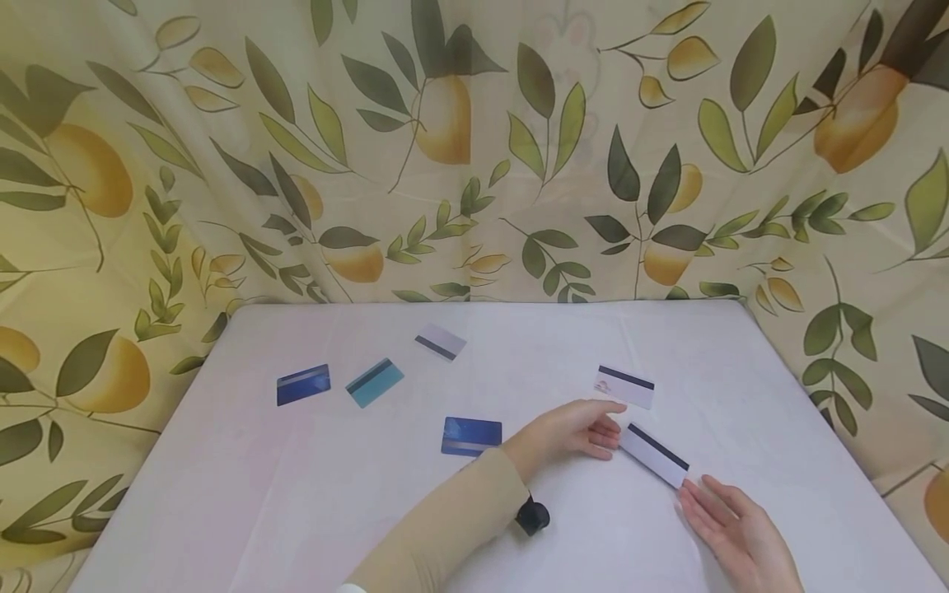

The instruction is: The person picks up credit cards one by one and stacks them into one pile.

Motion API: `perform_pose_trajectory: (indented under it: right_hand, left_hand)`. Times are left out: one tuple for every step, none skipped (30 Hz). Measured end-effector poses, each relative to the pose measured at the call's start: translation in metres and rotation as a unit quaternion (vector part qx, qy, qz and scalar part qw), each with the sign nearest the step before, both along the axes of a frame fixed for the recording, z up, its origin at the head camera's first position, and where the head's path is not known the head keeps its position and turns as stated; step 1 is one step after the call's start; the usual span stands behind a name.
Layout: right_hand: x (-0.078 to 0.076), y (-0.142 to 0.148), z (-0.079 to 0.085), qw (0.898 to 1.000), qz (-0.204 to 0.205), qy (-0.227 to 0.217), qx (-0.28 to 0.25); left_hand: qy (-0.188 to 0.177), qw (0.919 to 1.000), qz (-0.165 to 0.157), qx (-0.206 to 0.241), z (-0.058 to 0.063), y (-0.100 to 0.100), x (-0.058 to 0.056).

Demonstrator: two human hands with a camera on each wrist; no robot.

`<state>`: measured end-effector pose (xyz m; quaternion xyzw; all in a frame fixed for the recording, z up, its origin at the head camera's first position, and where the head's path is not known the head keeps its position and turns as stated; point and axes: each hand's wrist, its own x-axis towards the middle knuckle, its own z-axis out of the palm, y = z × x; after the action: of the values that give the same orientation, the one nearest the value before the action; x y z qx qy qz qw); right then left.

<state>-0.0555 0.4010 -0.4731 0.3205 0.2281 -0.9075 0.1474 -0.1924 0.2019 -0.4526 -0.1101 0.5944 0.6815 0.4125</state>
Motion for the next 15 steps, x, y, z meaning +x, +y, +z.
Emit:
perform_pose_trajectory:
  right_hand:
    - [0.0004, 0.0006, -0.0007, 1.0, 0.003, 0.001, -0.001]
    - [0.0008, 0.0012, -0.0017, 1.0, 0.006, 0.004, -0.004]
    - [0.0009, 0.0018, -0.0027, 1.0, 0.008, 0.004, -0.008]
    - [0.0011, 0.0023, -0.0036, 1.0, 0.01, 0.004, -0.012]
    - [0.0013, 0.0029, -0.0045, 1.0, 0.015, 0.007, -0.013]
    - [0.0012, 0.0034, -0.0052, 1.0, 0.018, 0.008, -0.013]
    - [0.0014, 0.0039, -0.006, 1.0, 0.021, 0.011, -0.015]
    - [0.0017, 0.0044, -0.0068, 0.999, 0.023, 0.014, -0.018]
    - [0.0019, 0.0047, -0.0073, 0.999, 0.024, 0.017, -0.021]
    - [0.0023, 0.0048, -0.0078, 0.999, 0.026, 0.022, -0.022]
    - [0.0026, 0.0049, -0.0085, 0.999, 0.026, 0.027, -0.022]
    - [0.0029, 0.0047, -0.0087, 0.999, 0.024, 0.03, -0.023]
    - [0.0034, 0.0044, -0.0088, 0.999, 0.022, 0.033, -0.025]
    - [0.0034, 0.0041, -0.0089, 0.999, 0.02, 0.035, -0.025]
    - [0.0035, 0.0036, -0.0083, 0.999, 0.019, 0.035, -0.023]
  left_hand:
    - [0.002, 1.0, -0.008, -0.005, 0.0003, -0.0004, 0.0002]
    - [0.005, 0.9998, -0.014, -0.01, 0.0004, -0.0008, 0.0005]
    - [0.009, 0.9996, -0.022, -0.015, 0.0004, -0.0012, 0.0007]
    - [0.015, 0.9993, -0.028, -0.019, 0.0004, -0.0014, 0.0011]
    - [0.02, 0.999, -0.033, -0.023, 0.0007, -0.002, 0.0015]
    - [0.025, 0.9986, -0.038, -0.027, 0.0009, -0.0023, 0.0019]
    - [0.029, 0.9982, -0.043, -0.031, 0.0012, -0.0028, 0.0022]
    - [0.032, 0.998, -0.043, -0.034, 0.0015, -0.003, 0.0027]
    - [0.035, 0.9977, -0.043, -0.039, 0.0017, -0.003, 0.0032]
    - [0.038, 0.9974, -0.044, -0.042, 0.0019, -0.003, 0.0039]
    - [0.041, 0.9971, -0.044, -0.047, 0.0021, -0.003, 0.0045]
    - [0.045, 0.9967, -0.045, -0.051, 0.002, -0.003, 0.0051]
    - [0.049, 0.9964, -0.044, -0.054, 0.0018, -0.0029, 0.0057]
    - [0.051, 0.9962, -0.041, -0.057, 0.0013, -0.0026, 0.0063]
    - [0.053, 0.996, -0.038, -0.061, 0.0008, -0.0024, 0.0068]
